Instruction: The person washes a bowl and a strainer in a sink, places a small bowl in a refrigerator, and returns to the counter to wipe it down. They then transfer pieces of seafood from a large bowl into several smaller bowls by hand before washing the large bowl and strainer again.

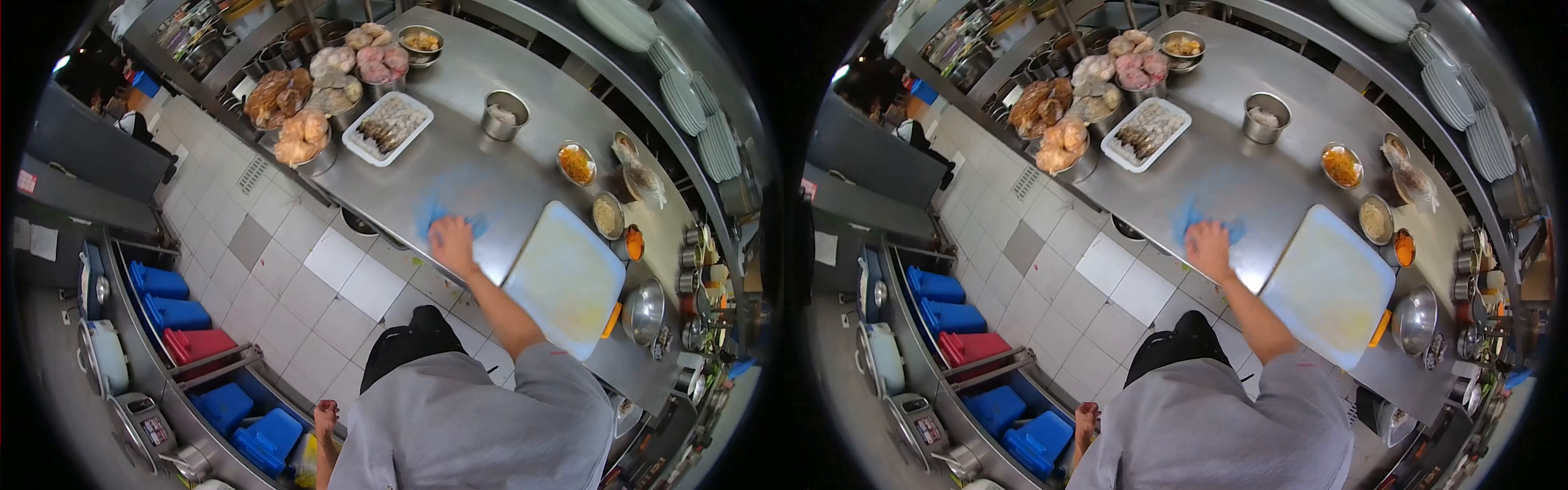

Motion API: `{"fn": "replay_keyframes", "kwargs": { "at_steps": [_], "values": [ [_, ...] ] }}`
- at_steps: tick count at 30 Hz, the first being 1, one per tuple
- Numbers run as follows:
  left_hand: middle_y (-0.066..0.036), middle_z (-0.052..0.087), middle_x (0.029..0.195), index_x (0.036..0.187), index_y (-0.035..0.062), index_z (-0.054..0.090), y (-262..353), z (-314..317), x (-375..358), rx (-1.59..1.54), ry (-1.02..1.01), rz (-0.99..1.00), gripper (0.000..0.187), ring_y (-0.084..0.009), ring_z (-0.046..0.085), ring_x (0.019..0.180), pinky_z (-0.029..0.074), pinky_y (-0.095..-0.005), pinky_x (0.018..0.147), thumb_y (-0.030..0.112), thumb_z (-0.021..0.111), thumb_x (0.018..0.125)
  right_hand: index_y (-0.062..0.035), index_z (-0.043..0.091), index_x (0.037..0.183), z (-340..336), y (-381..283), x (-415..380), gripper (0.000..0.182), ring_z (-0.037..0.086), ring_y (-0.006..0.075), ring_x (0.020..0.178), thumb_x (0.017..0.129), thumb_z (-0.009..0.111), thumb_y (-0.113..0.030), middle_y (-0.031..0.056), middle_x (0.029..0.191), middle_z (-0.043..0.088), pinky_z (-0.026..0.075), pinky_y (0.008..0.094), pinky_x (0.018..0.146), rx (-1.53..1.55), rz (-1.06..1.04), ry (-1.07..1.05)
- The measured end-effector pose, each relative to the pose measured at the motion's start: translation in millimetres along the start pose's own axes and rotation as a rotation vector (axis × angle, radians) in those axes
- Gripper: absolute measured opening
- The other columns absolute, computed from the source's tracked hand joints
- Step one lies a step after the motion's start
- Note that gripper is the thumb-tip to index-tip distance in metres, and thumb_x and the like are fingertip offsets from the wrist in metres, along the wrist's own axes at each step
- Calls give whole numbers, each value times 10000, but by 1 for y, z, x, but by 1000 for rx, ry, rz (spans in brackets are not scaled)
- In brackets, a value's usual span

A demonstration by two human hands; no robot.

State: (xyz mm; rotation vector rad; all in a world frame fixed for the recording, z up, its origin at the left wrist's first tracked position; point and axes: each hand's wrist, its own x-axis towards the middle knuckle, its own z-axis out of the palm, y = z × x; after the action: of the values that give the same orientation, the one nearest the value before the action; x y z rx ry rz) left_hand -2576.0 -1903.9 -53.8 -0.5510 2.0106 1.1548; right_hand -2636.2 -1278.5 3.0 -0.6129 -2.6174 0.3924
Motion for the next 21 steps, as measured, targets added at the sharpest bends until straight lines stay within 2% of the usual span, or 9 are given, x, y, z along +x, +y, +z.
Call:
{"fn": "replay_keyframes", "kwargs": {
  "at_steps": [2, 5, 7, 9, 11, 13, 16, 19, 21],
  "values": [
    [-30, 634, 815, 960, 47, 632, 15, 9, 11, 65, -8, 27, 89, -132, 612, 694, 487, -279, 558, 125, 634, 916, -117, 650, 897, -15, -18, -18, 160, 543, 299, 976, 829, 643, -263, 76, 976, 613, 393, 465, 825, 83, -128, -72],
    [-32, 630, 816, 962, 55, 622, 33, 17, 31, 59, -50, 20, 78, -138, 615, 699, 484, -283, 558, 117, 626, 916, -110, 666, 893, -20, 13, -12, 178, 550, 290, 973, 829, 647, -275, 76, 936, 628, 391, 471, 854, -7, -88, -32],
    [-34, 634, 820, 968, 57, 619, 44, 20, 48, 88, -46, 7, 78, -143, 619, 701, 487, -288, 561, 113, 625, 914, -92, 681, 890, -35, 43, 11, 204, 564, 296, 984, 826, 649, -283, 83, 941, 653, 386, 483, 897, -109, 62, 32],
    [-38, 640, 828, 975, 58, 618, 47, 20, 65, 118, -14, -13, 81, -150, 624, 702, 490, -295, 564, 108, 625, 912, -74, 683, 974, -44, 84, 43, 277, 585, 305, 999, 825, 641, -303, 101, 992, 673, 369, 507, 944, -228, 300, -103],
    [-41, 647, 824, 972, 59, 625, 52, 18, 69, 111, -13, -7, 75, -155, 631, 705, 494, -302, 567, 104, 623, 912, -82, 616, 1168, -50, 123, 83, 382, 596, 353, 1017, 816, 641, -228, 125, 1004, 677, 410, 518, 927, -200, 396, 120],
    [-45, 652, 818, 969, 58, 632, 55, 21, 76, 126, -52, -17, 72, -159, 636, 705, 498, -308, 566, 102, 620, 913, -113, 488, 1333, -70, 140, 131, 562, 588, 405, 1023, 794, 643, -144, 194, 1036, 650, 457, 521, 890, 305, 597, 253],
    [-50, 655, 793, 958, 52, 648, 55, 15, 95, 282, -121, -14, 71, -164, 639, 687, 500, -318, 550, 98, 612, 917, -127, 408, 1393, -40, 193, 180, 670, 579, 441, 1020, 771, 653, -86, 259, 1079, 607, 485, 500, 857, 92, 514, 318],
    [-50, 654, 812, 988, 54, 638, 65, 2, 120, 277, -172, -3, 86, -175, 635, 665, 495, -324, 528, 101, 611, 921, -153, 488, 1324, -23, 196, 190, 572, 567, 432, 1056, 788, 687, -126, 292, 1026, 602, 480, 488, 867, 88, 586, 285],
    [-48, 646, 814, 1003, 59, 629, 75, -4, 139, 216, -164, -100, 94, -180, 633, 661, 491, -324, 519, 100, 608, 921, -128, 544, 1220, -4, 189, 181, 469, 575, 423, 996, 787, 721, -152, 270, 998, 603, 482, 485, 840, 35, 524, 423]
  ]
}}
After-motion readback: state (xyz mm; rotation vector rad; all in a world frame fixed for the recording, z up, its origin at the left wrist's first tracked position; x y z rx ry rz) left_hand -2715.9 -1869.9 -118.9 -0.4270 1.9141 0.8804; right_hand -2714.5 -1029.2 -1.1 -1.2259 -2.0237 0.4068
